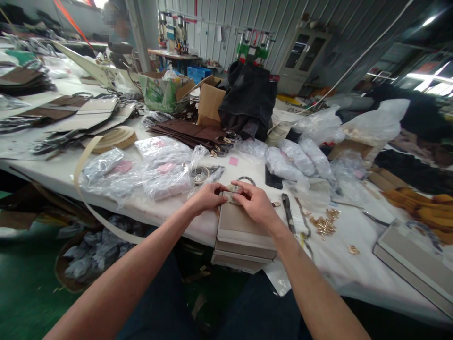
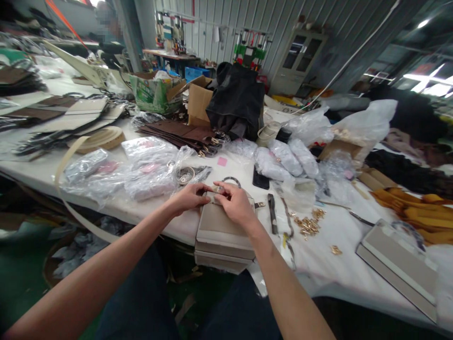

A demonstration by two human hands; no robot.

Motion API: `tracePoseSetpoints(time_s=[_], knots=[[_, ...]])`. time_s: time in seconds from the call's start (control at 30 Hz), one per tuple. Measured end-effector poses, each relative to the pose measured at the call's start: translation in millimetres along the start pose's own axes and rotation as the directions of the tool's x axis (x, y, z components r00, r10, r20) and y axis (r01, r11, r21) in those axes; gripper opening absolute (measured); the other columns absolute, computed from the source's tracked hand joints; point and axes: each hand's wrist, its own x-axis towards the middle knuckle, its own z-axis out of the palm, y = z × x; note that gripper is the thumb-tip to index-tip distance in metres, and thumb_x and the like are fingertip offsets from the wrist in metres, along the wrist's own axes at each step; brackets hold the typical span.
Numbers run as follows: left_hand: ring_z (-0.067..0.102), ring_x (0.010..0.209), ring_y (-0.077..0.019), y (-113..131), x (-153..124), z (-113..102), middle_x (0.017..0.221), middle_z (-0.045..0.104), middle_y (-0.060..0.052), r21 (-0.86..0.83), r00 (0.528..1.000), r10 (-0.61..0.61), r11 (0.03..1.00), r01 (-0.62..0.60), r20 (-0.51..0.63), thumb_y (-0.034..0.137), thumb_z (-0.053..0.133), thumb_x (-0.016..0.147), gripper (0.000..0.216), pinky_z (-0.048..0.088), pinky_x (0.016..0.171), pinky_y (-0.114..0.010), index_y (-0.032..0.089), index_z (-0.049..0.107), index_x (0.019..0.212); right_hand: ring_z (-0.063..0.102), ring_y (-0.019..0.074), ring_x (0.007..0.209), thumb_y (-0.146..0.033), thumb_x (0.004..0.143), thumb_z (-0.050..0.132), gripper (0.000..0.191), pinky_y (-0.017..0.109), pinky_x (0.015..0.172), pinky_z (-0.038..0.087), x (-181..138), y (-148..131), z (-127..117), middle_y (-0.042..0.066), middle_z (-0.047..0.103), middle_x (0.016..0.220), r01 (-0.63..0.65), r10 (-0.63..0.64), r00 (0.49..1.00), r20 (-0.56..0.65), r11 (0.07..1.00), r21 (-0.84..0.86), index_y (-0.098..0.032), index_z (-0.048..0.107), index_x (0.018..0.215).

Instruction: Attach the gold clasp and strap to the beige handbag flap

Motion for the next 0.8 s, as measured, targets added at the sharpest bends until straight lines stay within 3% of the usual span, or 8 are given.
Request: tracePoseSetpoints(time_s=[0.2, 0.47, 0.63, 0.73, 0.8], knots=[[0.059, 0.083, -0.0196, 0, -1, 1, 0.091, 0.07, -0.003, 0.03, 1.0, 0.024, 0.999, -0.024, -0.006, 0.042, 0.082, 0.079, 0.049, 0.042, 0.07, -0.03, 0.016, 0.084, 0.121, 0.074, 0.0233, 0.086, -0.036, 0.096, 0.079, 0.015, 0.035, 0.083, 0.056, -2, -8, 10, 0.005, 0.084, 0.101, -0.044, 0.044, 0.999, -0.005, 0.999, -0.027, -0.023, 0.085, 0.1], [0.059, 0.083, -0.0192, -4, -2, 1, 0.093, 0.069, -0.003, -0.015, 1.0, 0.021, 1.0, -0.021, 0.016, 0.044, 0.081, 0.08, 0.052, 0.043, 0.067, -0.029, 0.016, 0.082, 0.125, 0.072, 0.0241, 0.087, -0.02, 0.094, 0.078, 0.015, 0.037, 0.083, 0.055, -2, -1, 17, 0.007, 0.08, 0.103, 0.051, -0.069, 0.995, -0.069, 0.97, -0.239, -0.023, 0.085, 0.106], [0.06, 0.082, -0.0184, -4, -3, 0, 0.091, 0.067, -0.002, -0.039, 0.999, 0.026, 0.999, -0.026, 0.024, 0.042, 0.08, 0.081, 0.051, 0.043, 0.067, -0.029, 0.015, 0.081, 0.124, 0.071, 0.0262, 0.09, -0.016, 0.094, 0.077, 0.01, 0.039, 0.084, 0.054, 1, 1, 23, 0.006, 0.076, 0.092, 0.1, -0.126, 0.989, -0.081, 0.956, -0.276, -0.022, 0.083, 0.09], [0.061, 0.082, -0.0187, -3, -4, -1, 0.092, 0.068, -0.003, -0.071, 0.999, 0.01, 0.997, -0.007, 0.046, 0.041, 0.08, 0.081, 0.051, 0.044, 0.068, -0.029, 0.016, 0.081, 0.126, 0.073, 0.0272, 0.094, -0.019, 0.099, 0.073, 0.013, 0.04, 0.088, 0.055, -2, -9, 12, 0.007, 0.078, 0.098, 0.149, -0.171, 0.983, -0.068, 0.957, -0.247, -0.023, 0.084, 0.093], [0.063, 0.085, -0.0195, -2, -4, -1, 0.094, 0.07, -0.004, -0.065, 0.999, -0.003, 0.998, 0.006, 0.044, 0.038, 0.08, 0.081, 0.05, 0.046, 0.07, -0.029, 0.016, 0.081, 0.126, 0.073, 0.0272, 0.098, -0.023, 0.104, 0.069, 0.017, 0.04, 0.089, 0.055, -10, -17, -6, 0.009, 0.08, 0.108, 0.173, -0.213, 0.966, -0.146, 0.954, -0.243, -0.024, 0.085, 0.102]])
